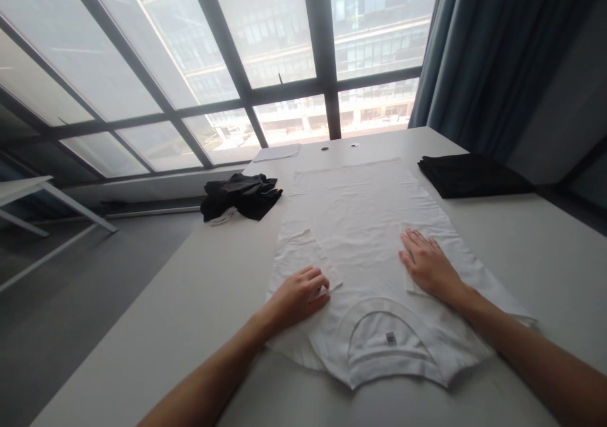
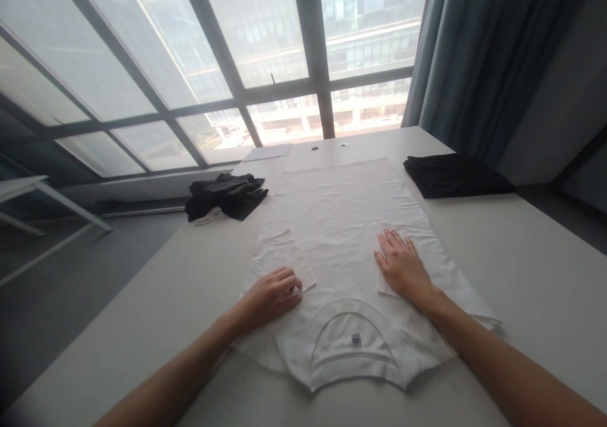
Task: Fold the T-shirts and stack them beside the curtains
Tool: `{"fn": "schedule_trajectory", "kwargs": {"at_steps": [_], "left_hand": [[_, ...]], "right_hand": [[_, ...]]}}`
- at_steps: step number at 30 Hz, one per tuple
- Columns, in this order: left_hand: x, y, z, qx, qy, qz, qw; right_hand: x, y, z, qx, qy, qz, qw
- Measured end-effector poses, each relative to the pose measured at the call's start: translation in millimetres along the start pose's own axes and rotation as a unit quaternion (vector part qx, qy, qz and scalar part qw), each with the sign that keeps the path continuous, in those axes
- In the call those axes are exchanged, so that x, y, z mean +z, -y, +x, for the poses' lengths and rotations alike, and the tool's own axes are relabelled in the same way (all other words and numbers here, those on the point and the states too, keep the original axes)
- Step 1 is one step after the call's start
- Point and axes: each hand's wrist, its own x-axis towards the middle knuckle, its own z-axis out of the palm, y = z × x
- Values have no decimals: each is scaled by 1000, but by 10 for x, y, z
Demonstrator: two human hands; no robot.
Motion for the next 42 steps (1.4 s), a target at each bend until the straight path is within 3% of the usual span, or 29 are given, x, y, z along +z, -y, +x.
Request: {"fn": "schedule_trajectory", "kwargs": {"at_steps": [12,17,18,19,22,24,33,42], "left_hand": [[-62,50,-29,23,3,-30,999],[-153,246,-53,-57,-153,-28,986],[-142,277,-58,-71,-163,-18,984],[-122,295,-62,-77,-150,-7,986],[-37,273,-67,-48,-16,30,998],[4,220,-64,-32,42,45,998],[48,131,-54,17,91,69,993],[37,158,-34,35,88,66,993]], "right_hand": [[51,-39,3,-2,1,-15,1000],[49,-44,7,-6,1,-14,1000],[44,-41,8,-6,1,-13,1000],[38,-36,8,-6,1,-12,1000],[19,-23,6,-4,0,-9,1000],[7,-16,6,-1,-1,-9,1000],[-10,-6,33,9,22,-1,1000],[-73,38,42,20,36,10,999]]}}
